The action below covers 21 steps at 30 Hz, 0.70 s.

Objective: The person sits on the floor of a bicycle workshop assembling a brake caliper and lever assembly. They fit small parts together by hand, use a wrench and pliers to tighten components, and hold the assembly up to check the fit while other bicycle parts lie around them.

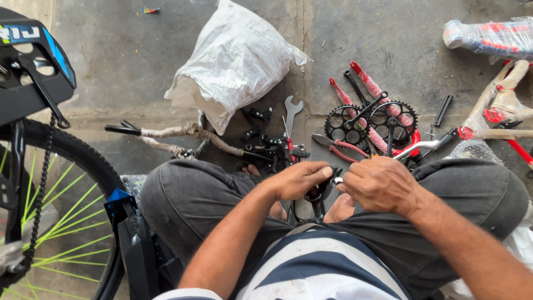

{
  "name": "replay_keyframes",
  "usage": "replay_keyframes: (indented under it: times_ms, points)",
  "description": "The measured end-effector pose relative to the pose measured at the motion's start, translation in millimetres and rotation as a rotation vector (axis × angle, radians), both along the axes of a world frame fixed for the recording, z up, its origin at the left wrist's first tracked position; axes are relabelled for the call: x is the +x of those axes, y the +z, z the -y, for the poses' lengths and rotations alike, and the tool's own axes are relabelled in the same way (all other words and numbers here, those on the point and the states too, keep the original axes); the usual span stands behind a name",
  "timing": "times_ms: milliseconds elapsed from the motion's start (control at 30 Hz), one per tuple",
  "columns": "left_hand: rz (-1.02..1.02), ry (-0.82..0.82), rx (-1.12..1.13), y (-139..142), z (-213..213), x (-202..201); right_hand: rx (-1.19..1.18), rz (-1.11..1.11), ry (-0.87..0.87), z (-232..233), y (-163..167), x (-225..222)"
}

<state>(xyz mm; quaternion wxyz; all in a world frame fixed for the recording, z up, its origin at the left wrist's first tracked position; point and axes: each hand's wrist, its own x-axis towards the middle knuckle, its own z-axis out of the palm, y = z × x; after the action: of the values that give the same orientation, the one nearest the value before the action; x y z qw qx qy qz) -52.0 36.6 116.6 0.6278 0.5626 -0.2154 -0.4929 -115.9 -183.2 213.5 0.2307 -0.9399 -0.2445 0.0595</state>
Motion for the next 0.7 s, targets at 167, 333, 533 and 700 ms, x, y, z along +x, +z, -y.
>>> replay_keyframes:
  times_ms: [167,333,533,700]
  points:
    - [-0.175,-0.034,-0.157,2.9,4.4,-4.3,-0.063,0.223,0.179,0.8,45.3,17.3]
    - [-0.231,0.015,-0.158,15.1,-3.5,4.1,0.014,0.241,0.045,-12.8,44.5,20.7]
    - [-0.254,0.064,-0.162,14.3,-0.3,9.0,0.214,0.142,-0.277,0.7,25.3,12.2]
    - [0.116,0.218,-0.069,19.9,5.8,6.3,0.391,-0.303,-0.711,-22.1,1.2,2.7]
